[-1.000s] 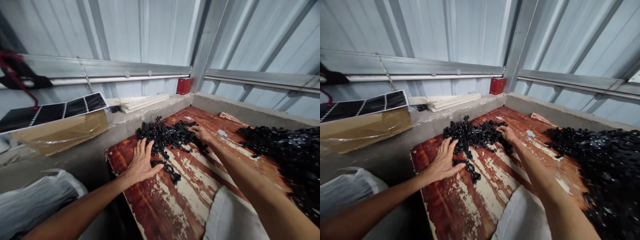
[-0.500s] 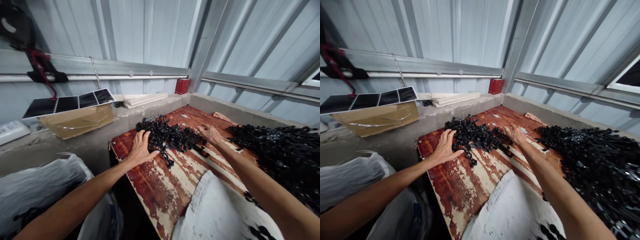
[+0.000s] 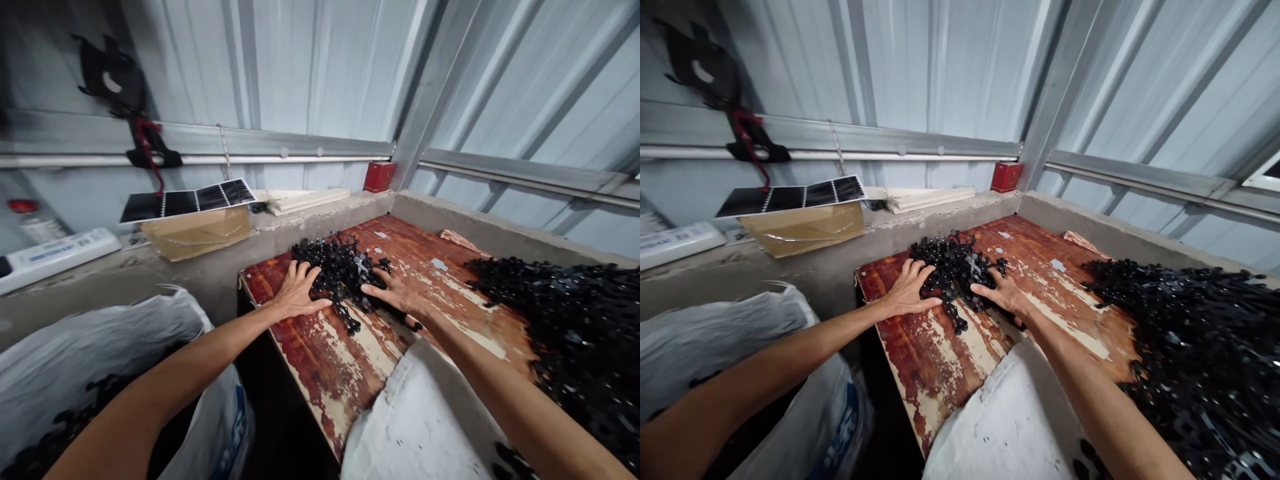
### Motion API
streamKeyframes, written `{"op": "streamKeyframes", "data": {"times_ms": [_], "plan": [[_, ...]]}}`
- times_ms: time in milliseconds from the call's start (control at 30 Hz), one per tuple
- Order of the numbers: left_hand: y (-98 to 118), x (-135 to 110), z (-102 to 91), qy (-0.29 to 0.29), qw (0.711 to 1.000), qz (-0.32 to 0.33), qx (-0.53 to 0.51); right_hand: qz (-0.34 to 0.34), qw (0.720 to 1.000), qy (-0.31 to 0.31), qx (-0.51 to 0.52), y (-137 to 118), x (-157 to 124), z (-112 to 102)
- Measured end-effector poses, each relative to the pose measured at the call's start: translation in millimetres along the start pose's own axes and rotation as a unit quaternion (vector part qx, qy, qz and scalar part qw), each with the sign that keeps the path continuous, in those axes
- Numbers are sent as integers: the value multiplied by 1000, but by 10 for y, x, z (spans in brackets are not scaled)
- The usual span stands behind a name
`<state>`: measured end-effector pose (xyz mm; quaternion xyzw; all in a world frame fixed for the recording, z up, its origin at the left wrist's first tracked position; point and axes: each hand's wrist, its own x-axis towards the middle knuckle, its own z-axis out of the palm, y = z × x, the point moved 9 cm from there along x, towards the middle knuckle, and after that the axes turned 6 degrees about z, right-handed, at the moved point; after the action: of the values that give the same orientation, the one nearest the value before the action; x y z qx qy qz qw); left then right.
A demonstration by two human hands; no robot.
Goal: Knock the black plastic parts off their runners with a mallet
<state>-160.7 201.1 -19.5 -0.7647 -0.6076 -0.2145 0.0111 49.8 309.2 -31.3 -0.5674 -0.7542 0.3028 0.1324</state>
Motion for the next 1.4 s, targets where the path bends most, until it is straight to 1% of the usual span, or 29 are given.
{"op": "streamKeyframes", "data": {"times_ms": [100, 200, 267, 333, 467, 533, 600, 667, 700, 767, 867, 967, 1033, 1100, 1167, 1233, 1300, 1400], "plan": [[57, -55, -40, -1, 1000, 0, -8, 18, 1000, 3, -4, 54, -103, 8], [28, -70, -86, -20, 999, -29, -22, 26, 1000, -1, -7, 41, -156, 0], [-24, -26, -122, -59, 996, -56, -19, 26, 1000, -6, -8, 15, -173, -8], [-55, 71, -160, -117, 991, -62, 4, 26, 1000, -10, -11, -8, -180, -15], [-55, 336, -201, -225, 973, -24, 46, 39, 999, -9, -19, -12, -166, -17], [-55, 421, -176, -257, 965, -15, 51, 47, 999, -7, -20, -2, -152, -11], [-17, 456, -157, -248, 967, -3, 51, 53, 998, -4, -16, 12, -141, -7], [48, 427, -164, -203, 978, -4, 47, 57, 998, -3, -10, 27, -140, -7], [78, 382, -168, -180, 983, -16, 45, 56, 998, -3, -6, 32, -144, -7], [123, 246, -165, -148, 986, -59, 42, 54, 999, -5, 1, 41, -162, -9], [208, 59, -181, -134, 984, -108, 38, 48, 999, -6, 10, 41, -197, -12], [236, 42, -278, -131, 984, -117, 12, 44, 999, -7, 11, 18, -224, -13], [143, 138, -408, -104, 985, -134, -14, 45, 999, -9, 8, -6, -235, -14], [-19, 288, -525, -71, 985, -158, -29, 47, 999, -10, 2, -33, -244, -20], [-195, 451, -554, -58, 982, -176, -35, 50, 999, -8, -5, -54, -252, -31], [-342, 588, -501, -58, 980, -185, -45, 52, 999, -4, -14, -67, -258, -41], [-450, 665, -396, -64, 978, -190, -59, 51, 998, 0, -24, -71, -257, -46], [-533, 660, -234, -92, 974, -193, -75, 47, 998, 7, -40, -68, -245, -47]]}}
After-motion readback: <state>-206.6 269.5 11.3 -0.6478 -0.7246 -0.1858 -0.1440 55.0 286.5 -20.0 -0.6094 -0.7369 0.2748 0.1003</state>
